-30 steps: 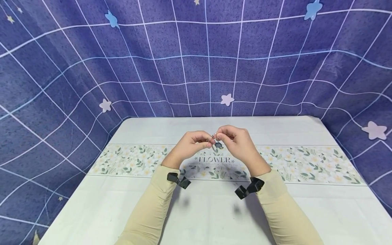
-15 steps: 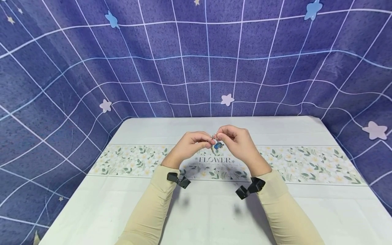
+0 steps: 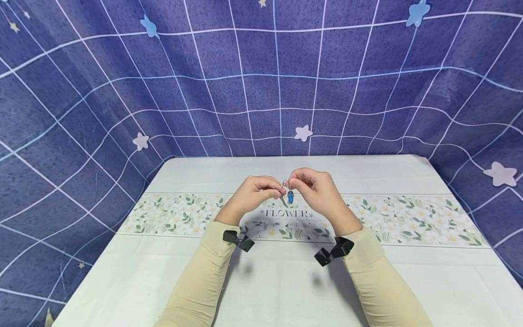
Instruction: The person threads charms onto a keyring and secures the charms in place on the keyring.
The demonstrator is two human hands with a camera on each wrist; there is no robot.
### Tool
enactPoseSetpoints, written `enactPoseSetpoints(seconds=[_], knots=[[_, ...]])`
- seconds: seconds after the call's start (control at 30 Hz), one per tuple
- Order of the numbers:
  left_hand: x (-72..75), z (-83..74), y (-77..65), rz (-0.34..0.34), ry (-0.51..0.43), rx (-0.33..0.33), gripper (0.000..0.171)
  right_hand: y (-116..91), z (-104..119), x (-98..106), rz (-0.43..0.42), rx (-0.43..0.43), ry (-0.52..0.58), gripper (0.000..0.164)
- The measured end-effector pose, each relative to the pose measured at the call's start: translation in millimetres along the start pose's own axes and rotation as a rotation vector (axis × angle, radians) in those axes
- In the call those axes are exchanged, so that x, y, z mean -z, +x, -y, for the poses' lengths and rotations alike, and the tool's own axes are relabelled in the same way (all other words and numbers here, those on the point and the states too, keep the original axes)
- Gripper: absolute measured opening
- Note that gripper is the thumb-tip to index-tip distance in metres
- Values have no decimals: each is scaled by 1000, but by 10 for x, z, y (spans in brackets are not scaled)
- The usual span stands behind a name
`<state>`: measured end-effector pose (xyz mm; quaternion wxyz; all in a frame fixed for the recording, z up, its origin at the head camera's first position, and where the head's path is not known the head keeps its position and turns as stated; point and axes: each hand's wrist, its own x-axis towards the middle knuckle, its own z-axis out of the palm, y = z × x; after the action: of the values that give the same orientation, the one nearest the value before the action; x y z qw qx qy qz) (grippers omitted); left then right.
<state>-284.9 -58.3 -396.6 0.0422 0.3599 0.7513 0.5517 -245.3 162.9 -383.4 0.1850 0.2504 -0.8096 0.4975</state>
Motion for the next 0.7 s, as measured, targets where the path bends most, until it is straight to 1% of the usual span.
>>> enactPoseSetpoints(seconds=[0.33, 0.7], knots=[[7, -15, 7, 4, 56, -9, 10, 0, 10, -10, -1, 28, -24, 7], [9, 4, 2, -7, 86, -23, 7, -4, -6, -32, 16, 32, -4, 7]])
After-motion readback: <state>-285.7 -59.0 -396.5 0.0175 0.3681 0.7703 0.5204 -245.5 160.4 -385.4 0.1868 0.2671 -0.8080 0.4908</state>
